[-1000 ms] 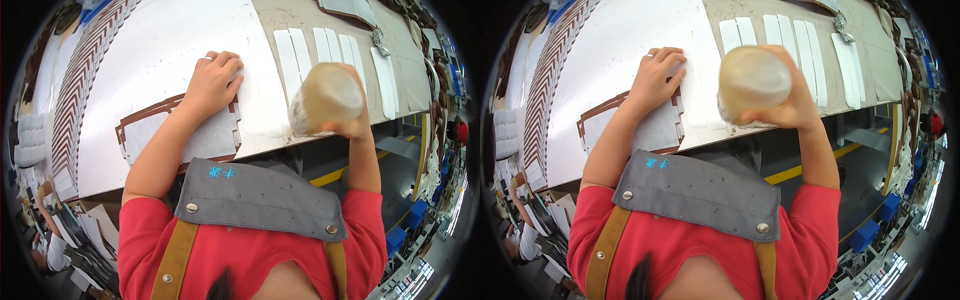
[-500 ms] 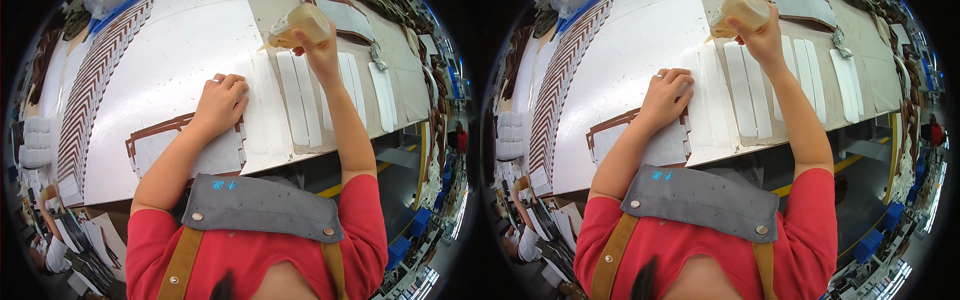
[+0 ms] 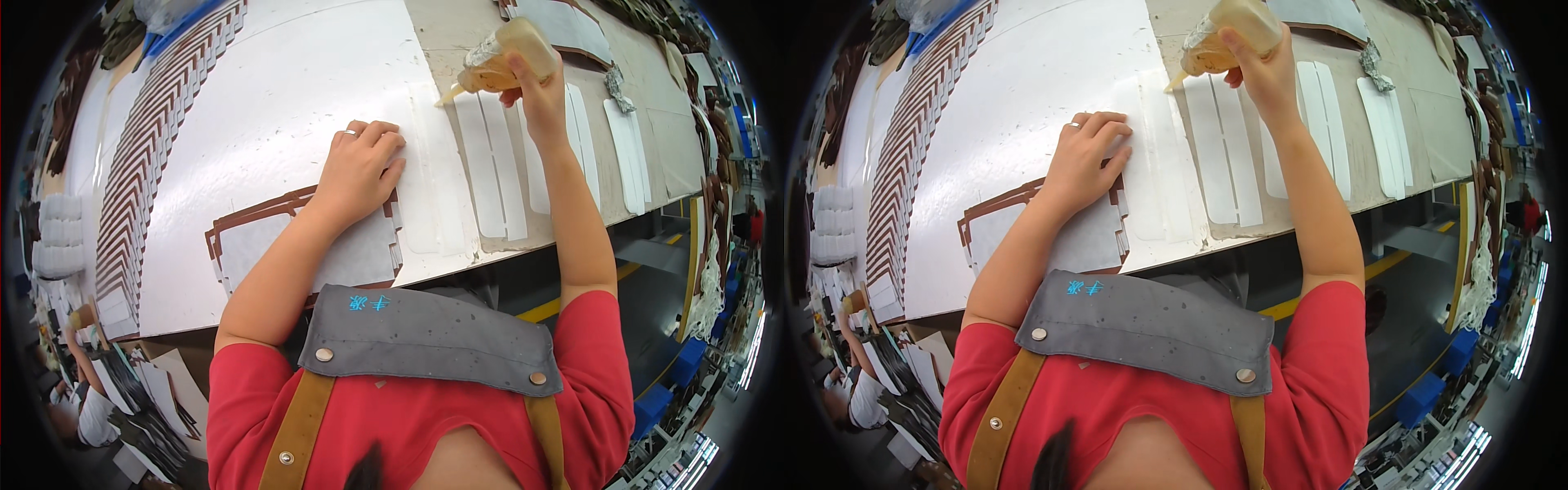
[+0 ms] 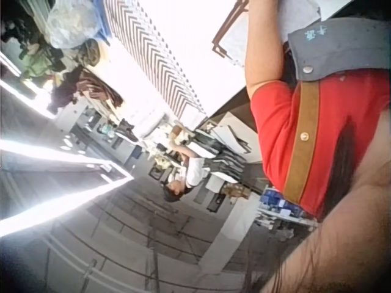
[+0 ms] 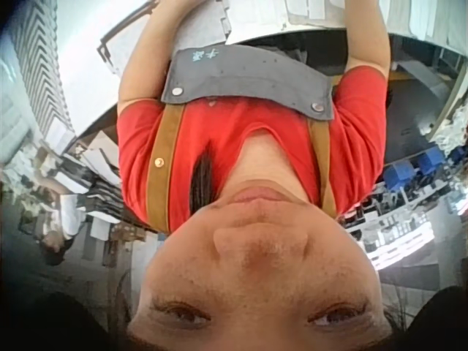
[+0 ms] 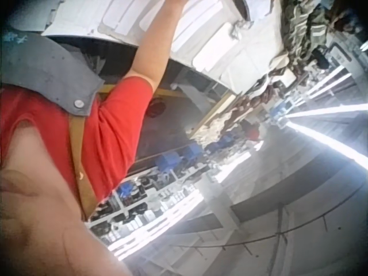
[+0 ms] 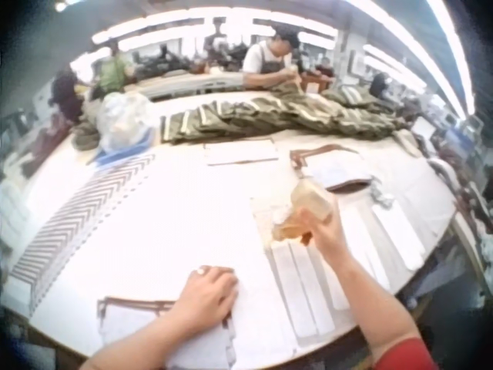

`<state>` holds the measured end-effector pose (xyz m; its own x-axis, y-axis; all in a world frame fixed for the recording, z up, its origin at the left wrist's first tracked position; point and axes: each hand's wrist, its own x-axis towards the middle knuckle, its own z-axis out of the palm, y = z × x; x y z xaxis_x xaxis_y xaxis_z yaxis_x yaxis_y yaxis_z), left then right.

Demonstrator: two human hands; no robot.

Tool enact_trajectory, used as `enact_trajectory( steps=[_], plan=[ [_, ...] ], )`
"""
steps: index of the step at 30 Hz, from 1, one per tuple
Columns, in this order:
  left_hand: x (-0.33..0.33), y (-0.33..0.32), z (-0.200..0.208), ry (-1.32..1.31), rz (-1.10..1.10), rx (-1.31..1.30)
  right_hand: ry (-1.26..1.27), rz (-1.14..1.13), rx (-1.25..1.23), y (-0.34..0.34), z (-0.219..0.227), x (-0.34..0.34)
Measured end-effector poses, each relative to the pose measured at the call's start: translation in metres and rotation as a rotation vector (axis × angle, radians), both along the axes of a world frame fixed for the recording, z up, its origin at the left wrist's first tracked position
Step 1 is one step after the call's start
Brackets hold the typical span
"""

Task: The person assembles small rectangular components by placing white inserts into brown frames. They apply adhesive to the white inserts using a squeeze bottle, then press them into the frames and stack the finished units on the table.

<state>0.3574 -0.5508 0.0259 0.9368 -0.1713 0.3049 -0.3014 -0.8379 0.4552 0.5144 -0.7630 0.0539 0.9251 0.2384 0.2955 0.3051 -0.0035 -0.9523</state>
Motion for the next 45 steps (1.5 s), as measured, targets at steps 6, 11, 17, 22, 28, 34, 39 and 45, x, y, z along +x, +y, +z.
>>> enact_trajectory(
  steps=[6,11,17,22,28,34,39,45],
  plan=[
    [0.0,-0.001,0.001,0.003,0.0,-0.009,0.119,0.051,-0.011,-0.019,0.001,-0.027],
    [0.0,-0.001,0.0,-0.015,0.003,-0.001,0.191,0.056,-0.001,-0.034,-0.001,-0.056],
    [0.0,-0.002,0.001,-0.014,-0.004,0.01,0.256,0.073,-0.005,-0.055,-0.003,-0.091],
    [0.001,-0.002,0.0,-0.008,-0.003,0.012,0.328,0.111,0.004,-0.068,-0.007,-0.114],
    [0.0,-0.005,0.005,0.041,0.02,0.041,0.555,0.086,0.525,-0.085,-0.011,-0.069],
    [-0.001,-0.007,0.018,0.156,0.024,0.064,0.109,-0.04,0.076,-0.063,0.012,-0.002],
    [-0.007,-0.038,0.034,0.147,-0.081,0.119,0.035,-0.012,0.032,-0.047,0.006,0.037],
    [-0.008,-0.071,0.026,0.092,-0.242,0.156,-0.013,0.019,0.014,-0.039,-0.002,0.051]
  ],
)
